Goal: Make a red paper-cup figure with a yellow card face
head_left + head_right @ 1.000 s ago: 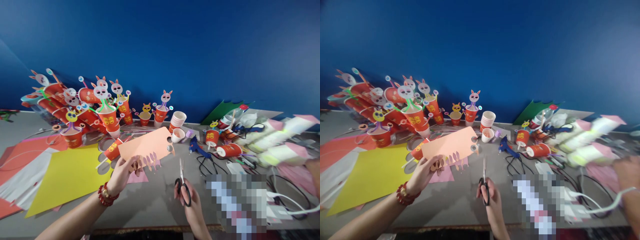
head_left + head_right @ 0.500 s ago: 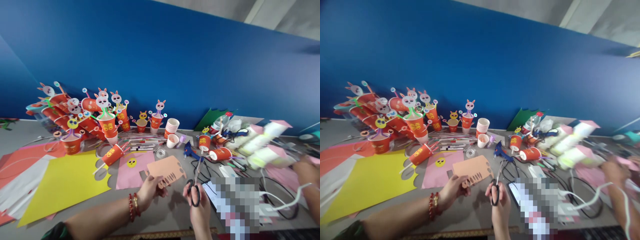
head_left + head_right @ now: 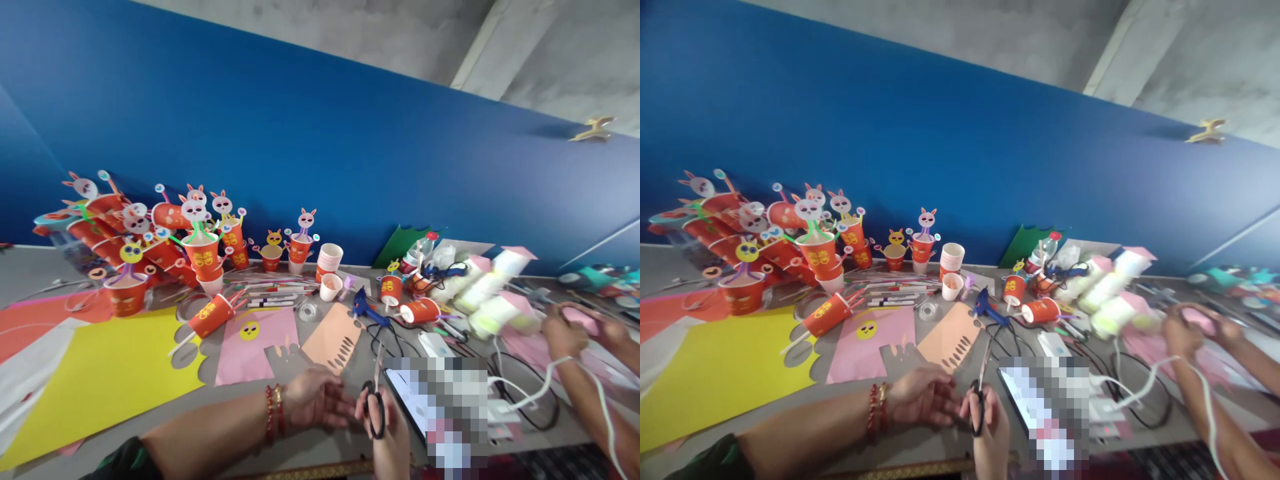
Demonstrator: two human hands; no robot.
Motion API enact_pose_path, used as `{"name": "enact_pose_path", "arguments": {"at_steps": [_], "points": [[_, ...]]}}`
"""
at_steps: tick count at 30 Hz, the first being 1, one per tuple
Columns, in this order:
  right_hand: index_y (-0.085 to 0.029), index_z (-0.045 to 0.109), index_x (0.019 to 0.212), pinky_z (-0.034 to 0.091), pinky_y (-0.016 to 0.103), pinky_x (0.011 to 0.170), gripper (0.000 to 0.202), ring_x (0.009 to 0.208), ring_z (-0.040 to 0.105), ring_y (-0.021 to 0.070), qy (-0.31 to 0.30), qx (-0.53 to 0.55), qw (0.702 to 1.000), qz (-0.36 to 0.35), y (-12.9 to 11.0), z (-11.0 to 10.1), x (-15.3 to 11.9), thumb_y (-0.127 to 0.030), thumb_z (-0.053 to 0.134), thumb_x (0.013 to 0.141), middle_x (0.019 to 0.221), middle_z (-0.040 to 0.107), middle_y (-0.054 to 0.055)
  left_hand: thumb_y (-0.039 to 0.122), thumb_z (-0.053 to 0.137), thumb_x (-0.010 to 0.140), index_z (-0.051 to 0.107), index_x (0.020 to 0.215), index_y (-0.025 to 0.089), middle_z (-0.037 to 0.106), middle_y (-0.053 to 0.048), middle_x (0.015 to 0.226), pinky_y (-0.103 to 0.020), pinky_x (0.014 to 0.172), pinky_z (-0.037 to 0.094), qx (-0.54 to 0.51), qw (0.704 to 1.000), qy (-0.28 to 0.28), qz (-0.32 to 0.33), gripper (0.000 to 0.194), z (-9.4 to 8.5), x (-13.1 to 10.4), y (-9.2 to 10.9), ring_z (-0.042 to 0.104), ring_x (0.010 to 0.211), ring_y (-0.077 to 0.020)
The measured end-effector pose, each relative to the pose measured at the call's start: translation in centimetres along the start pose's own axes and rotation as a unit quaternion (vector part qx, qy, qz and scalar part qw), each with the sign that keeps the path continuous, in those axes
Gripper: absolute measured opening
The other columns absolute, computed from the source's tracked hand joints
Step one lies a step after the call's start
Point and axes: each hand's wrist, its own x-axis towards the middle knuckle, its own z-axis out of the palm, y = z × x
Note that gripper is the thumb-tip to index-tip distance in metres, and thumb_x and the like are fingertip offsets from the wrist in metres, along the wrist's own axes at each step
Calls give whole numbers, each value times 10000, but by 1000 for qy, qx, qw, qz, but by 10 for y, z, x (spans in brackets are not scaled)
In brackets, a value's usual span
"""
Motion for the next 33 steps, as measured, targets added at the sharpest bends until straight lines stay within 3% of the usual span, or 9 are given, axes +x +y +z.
{"name": "enact_pose_path", "arguments": {"at_steps": [3,4,5,8,10,13,17,25,33], "points": [[-207,508,637,327,232,449,455,471,439,127,-32,-20,999,17,1,-3,-2,-612,641,797,534,557,-4,289,501,841,569,935,161,706,-99,841,-296,585,512,123,992,0,22,173,-21,-30,-4,696,710,-208],[-211,498,640,324,235,452,454,471,435,128,-43,-19,999,18,2,-3,-2,-612,639,798,535,555,-6,275,399,891,551,970,178,706,-70,811,-282,544,506,336,937,27,95,197,-30,-40,-3,688,660,-191],[-214,487,644,325,238,458,451,473,434,128,-56,-16,998,16,2,-1,-1,-609,635,803,539,556,-7,258,427,877,559,968,178,707,-67,792,-317,563,517,413,901,52,123,180,-39,-49,0,681,644,-209],[-219,457,638,343,240,491,443,491,444,131,-101,-11,995,-1,1,10,2,-585,609,837,543,548,-11,233,525,858,619,939,194,683,-92,1007,-388,881,484,535,810,131,201,131,-67,-69,19,627,988,-250],[-218,456,635,358,239,513,431,510,463,136,-134,-12,991,-15,-3,21,4,-562,595,856,540,533,-16,205,505,880,648,954,208,662,-88,1080,-399,984,420,599,749,163,230,161,-82,-73,38,571,1086,-254],[-215,472,637,374,236,521,412,510,476,137,-183,-16,983,-33,-11,38,3,-537,590,865,533,513,-23,174,465,905,663,962,203,649,-81,1090,-376,988,415,668,674,211,234,208,-95,-67,63,569,1089,-244],[-213,477,626,394,237,511,425,495,490,139,-206,-15,977,-44,-16,46,-4,-551,572,866,528,523,-17,283,538,898,657,936,162,643,-116,1056,-385,891,463,728,598,271,199,173,-92,-49,77,596,1026,-276],[-216,436,590,345,231,482,461,468,432,126,-157,-66,984,-46,-3,26,-11,-562,566,866,501,486,-23,256,591,904,657,986,132,653,-112,1088,-418,912,479,800,512,279,141,163,-86,-31,76,600,1075,-274],[-209,444,575,355,229,488,488,480,436,127,-156,-67,985,-26,-2,28,-10,-599,595,826,497,455,-32,319,615,931,612,1169,152,627,-93,1209,-466,906,530,835,488,226,117,290,-82,-19,72,624,1068,-250]]}}
